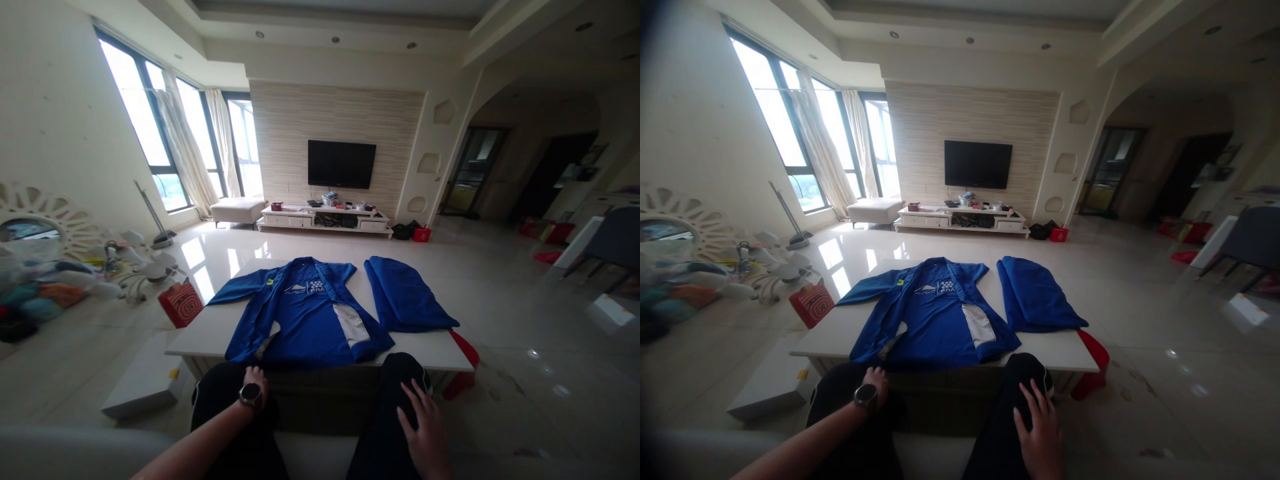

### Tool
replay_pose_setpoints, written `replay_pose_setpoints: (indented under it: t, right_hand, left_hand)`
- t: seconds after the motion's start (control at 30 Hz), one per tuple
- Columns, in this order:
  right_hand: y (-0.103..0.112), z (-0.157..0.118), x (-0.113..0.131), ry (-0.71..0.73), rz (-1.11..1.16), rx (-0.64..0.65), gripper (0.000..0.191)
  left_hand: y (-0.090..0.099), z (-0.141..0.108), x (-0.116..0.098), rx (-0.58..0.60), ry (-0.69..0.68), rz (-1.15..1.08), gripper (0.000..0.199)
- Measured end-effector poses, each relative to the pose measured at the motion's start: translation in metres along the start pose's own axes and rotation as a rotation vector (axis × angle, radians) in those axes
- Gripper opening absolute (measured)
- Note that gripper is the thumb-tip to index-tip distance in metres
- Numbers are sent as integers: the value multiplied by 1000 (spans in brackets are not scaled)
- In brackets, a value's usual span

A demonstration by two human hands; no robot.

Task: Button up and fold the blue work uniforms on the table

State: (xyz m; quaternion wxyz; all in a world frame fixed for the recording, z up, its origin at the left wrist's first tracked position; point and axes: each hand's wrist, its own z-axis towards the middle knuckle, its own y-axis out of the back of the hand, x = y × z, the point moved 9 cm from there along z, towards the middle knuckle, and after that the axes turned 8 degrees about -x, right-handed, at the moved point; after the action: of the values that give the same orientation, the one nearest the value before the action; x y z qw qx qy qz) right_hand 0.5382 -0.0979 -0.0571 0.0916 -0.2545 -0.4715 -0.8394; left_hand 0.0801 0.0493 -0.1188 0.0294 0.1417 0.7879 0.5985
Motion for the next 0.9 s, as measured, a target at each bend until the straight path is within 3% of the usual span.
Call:
replay_pose_setpoints:
  t: [0.2, 0.6, 0.9]
  right_hand:
    - [1, 1, -1, -4, 5, -1, 56]
    - [2, -1, -2, 3, -7, -8, 55]
    - [2, 1, -1, -10, 16, 0, 57]
  left_hand:
    - [-3, 6, 10, 57, 66, 151, 62]
    - [-5, 1, -14, 74, 83, 245, 57]
    - [1, -12, 1, 4, 59, 180, 41]
